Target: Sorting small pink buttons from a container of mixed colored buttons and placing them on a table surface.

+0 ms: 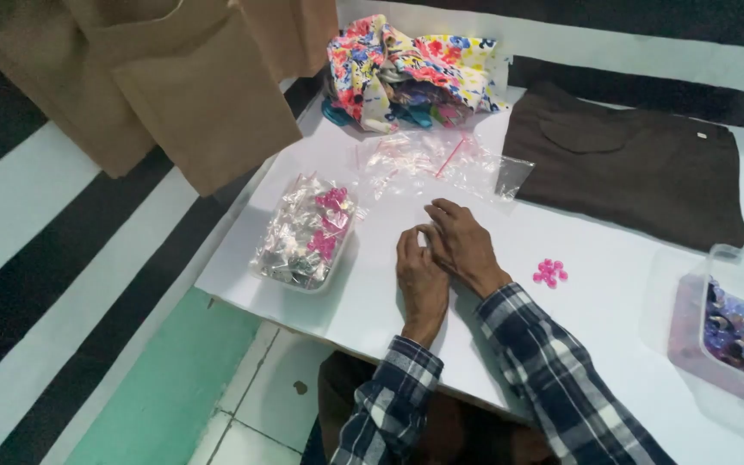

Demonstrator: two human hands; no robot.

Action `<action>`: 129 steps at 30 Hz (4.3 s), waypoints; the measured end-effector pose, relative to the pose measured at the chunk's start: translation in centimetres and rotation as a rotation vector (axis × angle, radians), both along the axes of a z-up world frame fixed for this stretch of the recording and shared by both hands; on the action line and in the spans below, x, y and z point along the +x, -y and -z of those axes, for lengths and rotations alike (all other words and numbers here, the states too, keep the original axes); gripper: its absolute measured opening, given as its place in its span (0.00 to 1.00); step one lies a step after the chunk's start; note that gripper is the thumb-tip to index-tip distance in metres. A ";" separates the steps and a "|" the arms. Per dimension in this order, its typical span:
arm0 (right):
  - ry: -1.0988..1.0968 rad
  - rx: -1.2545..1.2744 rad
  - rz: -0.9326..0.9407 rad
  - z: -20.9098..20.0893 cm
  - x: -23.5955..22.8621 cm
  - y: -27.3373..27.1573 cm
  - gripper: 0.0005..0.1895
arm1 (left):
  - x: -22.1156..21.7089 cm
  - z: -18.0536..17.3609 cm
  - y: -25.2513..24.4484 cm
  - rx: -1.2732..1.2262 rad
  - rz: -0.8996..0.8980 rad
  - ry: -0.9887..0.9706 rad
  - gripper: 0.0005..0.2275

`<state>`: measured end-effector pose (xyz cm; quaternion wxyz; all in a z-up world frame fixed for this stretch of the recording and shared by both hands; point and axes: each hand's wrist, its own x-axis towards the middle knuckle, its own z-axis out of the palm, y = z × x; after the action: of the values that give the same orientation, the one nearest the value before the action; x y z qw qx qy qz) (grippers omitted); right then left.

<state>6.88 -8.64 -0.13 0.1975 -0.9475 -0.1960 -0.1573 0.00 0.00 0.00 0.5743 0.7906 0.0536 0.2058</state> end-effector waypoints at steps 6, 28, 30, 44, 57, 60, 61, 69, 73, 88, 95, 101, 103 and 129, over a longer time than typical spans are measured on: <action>-0.098 -0.177 0.090 -0.4 4.4 -4.1 0.24 | 0.8 1.3 -1.3 -0.055 -0.011 0.001 0.18; -0.055 0.024 0.101 3.4 3.1 -1.3 0.16 | 7.1 4.0 -4.2 0.813 -0.093 0.125 0.12; 0.010 -0.067 0.093 3.7 3.2 -1.1 0.11 | 7.1 4.3 -4.2 0.817 -0.113 0.187 0.07; 0.012 0.427 -0.070 4.3 -0.1 0.9 0.20 | 3.7 3.8 -3.4 1.013 -0.035 0.246 0.03; -0.288 0.901 0.146 -5.4 -9.8 2.6 0.43 | -2.6 -4.1 -2.1 -0.329 0.305 0.088 0.09; -0.485 1.243 0.068 -7.6 -12.2 4.1 0.38 | -3.5 -4.2 -1.5 -0.447 0.378 0.102 0.09; -0.486 1.244 0.075 -7.5 -12.6 4.8 0.38 | -4.0 -4.8 -1.2 -0.449 0.382 0.097 0.09; -0.378 1.221 0.057 -7.2 -15.3 9.0 0.22 | -5.7 -4.7 1.8 -0.510 0.478 0.061 0.07; -0.445 1.168 0.069 -8.3 -16.9 11.7 0.11 | -6.2 -5.7 2.0 -0.542 0.509 0.024 0.06; -0.386 1.088 0.154 -8.6 -17.8 13.7 0.07 | -6.5 -5.5 4.6 -0.520 0.538 -0.070 0.07; -0.389 1.165 0.146 -8.1 -18.1 13.9 0.06 | -6.6 -5.9 4.9 -0.565 0.484 -0.051 0.08; -0.305 1.018 0.162 -8.4 -18.4 13.9 0.06 | -6.5 -4.6 6.0 -0.538 0.423 -0.018 0.11; -0.273 0.981 0.167 -9.1 -18.7 13.8 0.05 | -6.8 -4.1 6.4 -0.477 0.359 0.035 0.16; 0.248 0.520 0.297 -9.7 -20.5 10.9 0.08 | -11.1 -9.7 8.2 0.073 0.392 0.343 0.08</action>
<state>-13.62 -19.53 9.54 0.3826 -0.8571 -0.0315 -0.3435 -11.09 -8.24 9.75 0.5748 0.7596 -0.2065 0.2234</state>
